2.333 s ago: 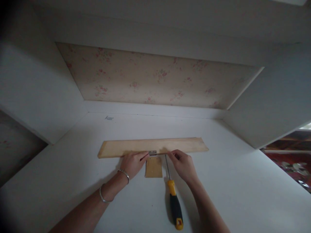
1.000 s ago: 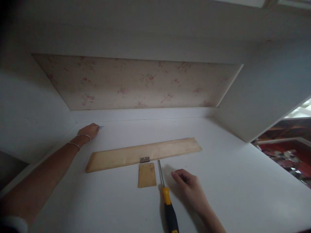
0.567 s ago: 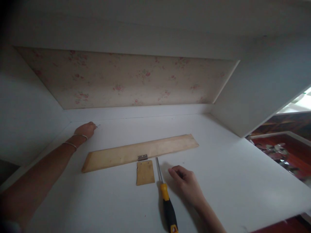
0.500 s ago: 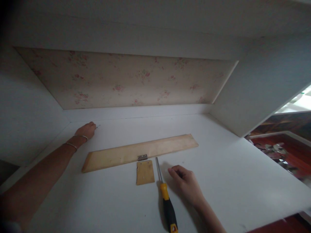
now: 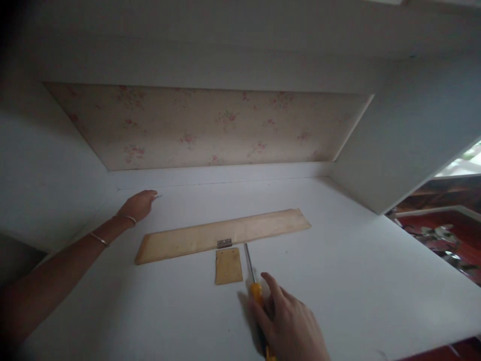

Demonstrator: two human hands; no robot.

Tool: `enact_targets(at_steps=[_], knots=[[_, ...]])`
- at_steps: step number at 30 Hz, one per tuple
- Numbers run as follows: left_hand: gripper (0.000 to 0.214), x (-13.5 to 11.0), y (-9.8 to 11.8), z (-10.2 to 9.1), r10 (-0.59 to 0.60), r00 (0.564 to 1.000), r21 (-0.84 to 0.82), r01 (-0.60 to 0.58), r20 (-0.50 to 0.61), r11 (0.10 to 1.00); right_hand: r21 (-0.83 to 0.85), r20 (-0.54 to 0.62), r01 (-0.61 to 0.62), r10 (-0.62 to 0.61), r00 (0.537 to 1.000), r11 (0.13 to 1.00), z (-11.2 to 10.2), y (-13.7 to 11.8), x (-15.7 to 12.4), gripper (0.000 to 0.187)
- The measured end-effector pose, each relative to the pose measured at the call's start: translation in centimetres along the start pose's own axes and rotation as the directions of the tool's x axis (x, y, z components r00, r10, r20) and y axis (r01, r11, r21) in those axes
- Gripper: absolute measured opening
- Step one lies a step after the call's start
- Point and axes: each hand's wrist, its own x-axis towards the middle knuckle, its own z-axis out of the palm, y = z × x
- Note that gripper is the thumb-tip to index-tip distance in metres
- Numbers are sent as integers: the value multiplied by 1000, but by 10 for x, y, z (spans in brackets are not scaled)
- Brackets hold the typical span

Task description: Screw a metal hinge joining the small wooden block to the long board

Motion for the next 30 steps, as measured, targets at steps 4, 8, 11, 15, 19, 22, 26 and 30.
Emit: enact_targets(at_steps=[4, 8, 11, 15, 19, 22, 26, 30], knots=[[39, -20, 29, -13, 13, 995, -218, -33, -94, 975, -65, 63, 30, -26, 998, 997, 0, -10, -11, 55], [39, -55, 75, -28, -108, 994, -608, 100, 24, 788, 2, 73, 46, -46, 996, 999, -1, -2, -10, 53], [42, -91, 116, -38, -124, 974, -850, 226, 190, 475, 201, -7, 58, -58, 998, 978, -2, 10, -10, 49], [36, -131, 161, -49, -58, 947, -948, 318, 316, 29, 586, 39, -84, 75, 996, 806, -7, 16, -17, 61], [32, -151, 183, -50, 23, 946, -937, 325, 325, -127, 719, -33, -22, 66, 997, 695, -16, 9, -26, 54], [31, -158, 186, -44, 50, 965, -966, 257, 256, -15, 721, -159, 120, -6, 987, 683, -21, 3, -29, 40], [24, -163, 182, -41, 90, 986, -983, 127, 139, 129, 756, -241, 186, 2, 971, 628, -20, 3, -28, 32], [20, -165, 179, -43, 153, 983, -985, 75, 100, 156, 683, -218, 172, -26, 976, 710, -19, 2, -25, 31]])
